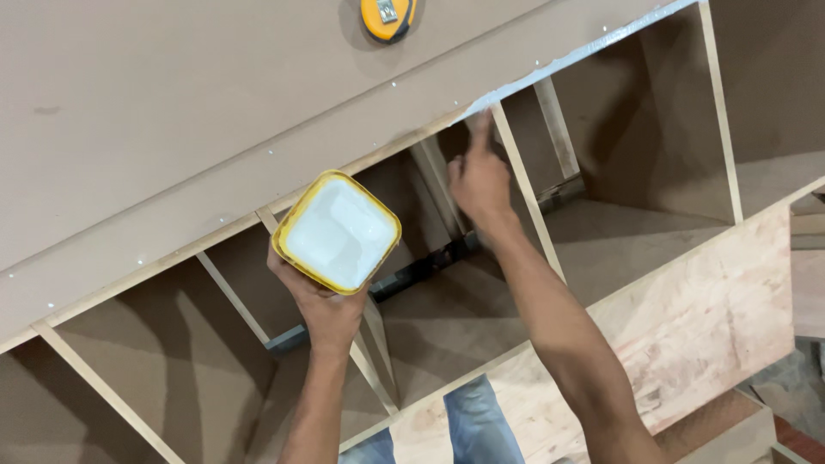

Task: The person measures and marks a wooden cabinet with a tape measure and pencil, then applies a white filler substance by hand along the top edge of the cabinet. The person uses a small container to hold the filler and smooths it along the seam.

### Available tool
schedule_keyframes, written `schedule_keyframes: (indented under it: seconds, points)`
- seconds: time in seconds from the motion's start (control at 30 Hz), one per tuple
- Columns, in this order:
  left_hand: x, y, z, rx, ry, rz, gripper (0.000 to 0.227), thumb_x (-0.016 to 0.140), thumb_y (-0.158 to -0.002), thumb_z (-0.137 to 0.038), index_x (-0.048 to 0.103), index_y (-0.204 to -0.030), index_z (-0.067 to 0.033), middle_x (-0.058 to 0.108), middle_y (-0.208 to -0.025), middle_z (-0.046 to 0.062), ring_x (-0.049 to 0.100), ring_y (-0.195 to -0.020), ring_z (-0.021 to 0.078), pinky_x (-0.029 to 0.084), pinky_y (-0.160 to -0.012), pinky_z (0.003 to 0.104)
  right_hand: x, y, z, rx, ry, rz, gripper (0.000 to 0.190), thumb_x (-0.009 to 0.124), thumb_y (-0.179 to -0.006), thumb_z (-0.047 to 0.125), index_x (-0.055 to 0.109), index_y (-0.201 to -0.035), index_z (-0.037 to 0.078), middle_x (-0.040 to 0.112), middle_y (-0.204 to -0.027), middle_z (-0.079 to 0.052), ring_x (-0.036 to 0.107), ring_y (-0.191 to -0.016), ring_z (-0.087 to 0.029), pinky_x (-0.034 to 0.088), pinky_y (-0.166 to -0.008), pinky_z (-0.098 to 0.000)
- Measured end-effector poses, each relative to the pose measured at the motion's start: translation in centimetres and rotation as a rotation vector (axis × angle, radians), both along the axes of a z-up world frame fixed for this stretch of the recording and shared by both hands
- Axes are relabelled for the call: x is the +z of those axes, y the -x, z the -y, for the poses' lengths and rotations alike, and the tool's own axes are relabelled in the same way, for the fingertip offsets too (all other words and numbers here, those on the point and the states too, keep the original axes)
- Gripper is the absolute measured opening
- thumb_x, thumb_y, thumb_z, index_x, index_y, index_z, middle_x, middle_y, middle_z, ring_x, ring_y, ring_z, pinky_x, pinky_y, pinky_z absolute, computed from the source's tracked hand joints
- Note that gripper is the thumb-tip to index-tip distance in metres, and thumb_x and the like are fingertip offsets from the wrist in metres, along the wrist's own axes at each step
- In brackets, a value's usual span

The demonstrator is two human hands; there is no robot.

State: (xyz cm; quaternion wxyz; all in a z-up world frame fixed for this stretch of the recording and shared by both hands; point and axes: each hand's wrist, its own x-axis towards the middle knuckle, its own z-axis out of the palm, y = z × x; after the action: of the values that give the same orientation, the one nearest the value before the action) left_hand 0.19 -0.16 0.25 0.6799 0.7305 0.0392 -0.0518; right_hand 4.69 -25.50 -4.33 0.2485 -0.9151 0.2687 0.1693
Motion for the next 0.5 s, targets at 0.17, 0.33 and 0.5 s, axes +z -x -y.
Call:
schedule_keyframes:
  seconds: [0.17, 0.33, 0.5]
  points:
    - [0.0, 0.5, 0.3, 0.014, -0.044, -0.022, 0.102, 0.087, -0.082, -0.012, 0.017, -0.156, -0.0063, 0.037, -0.15, 0.012, 0.044, -0.14, 0.0231, 0.04, -0.119, 0.038, 1.3, 2.5, -0.7, 0.289, 0.135, 0.083, 0.08, 0.063, -0.096, 0.021, 0.022, -0.165, 0.019, 0.055, -0.132, -0.025, 0.056, -0.119, -0.044, 0.047, -0.102, -0.0536]
    - [0.0, 1.1, 1.2, 0.018, -0.067, -0.002, 0.1, 0.087, -0.083, -0.014, 0.02, -0.155, -0.0062, 0.039, -0.148, 0.012, 0.046, -0.138, 0.0231, 0.041, -0.119, 0.038, 0.5, 3.2, 9.2, 0.292, 0.336, 0.514, 0.056, 0.056, -0.111, 0.038, 0.041, -0.164, 0.029, 0.008, -0.172, -0.023, 0.014, -0.158, -0.046, 0.019, -0.128, -0.0631]
    - [-0.5, 1.4, 3.8, 0.038, -0.161, 0.016, 0.104, 0.09, -0.079, -0.016, 0.02, -0.156, -0.0061, 0.038, -0.148, 0.013, 0.045, -0.14, 0.0249, 0.041, -0.119, 0.04, -2.3, 3.0, 13.7, 0.502, 0.327, 0.408, 0.059, 0.048, -0.109, 0.058, 0.045, -0.164, 0.034, 0.0, -0.172, -0.024, 0.005, -0.159, -0.046, 0.014, -0.126, -0.0666]
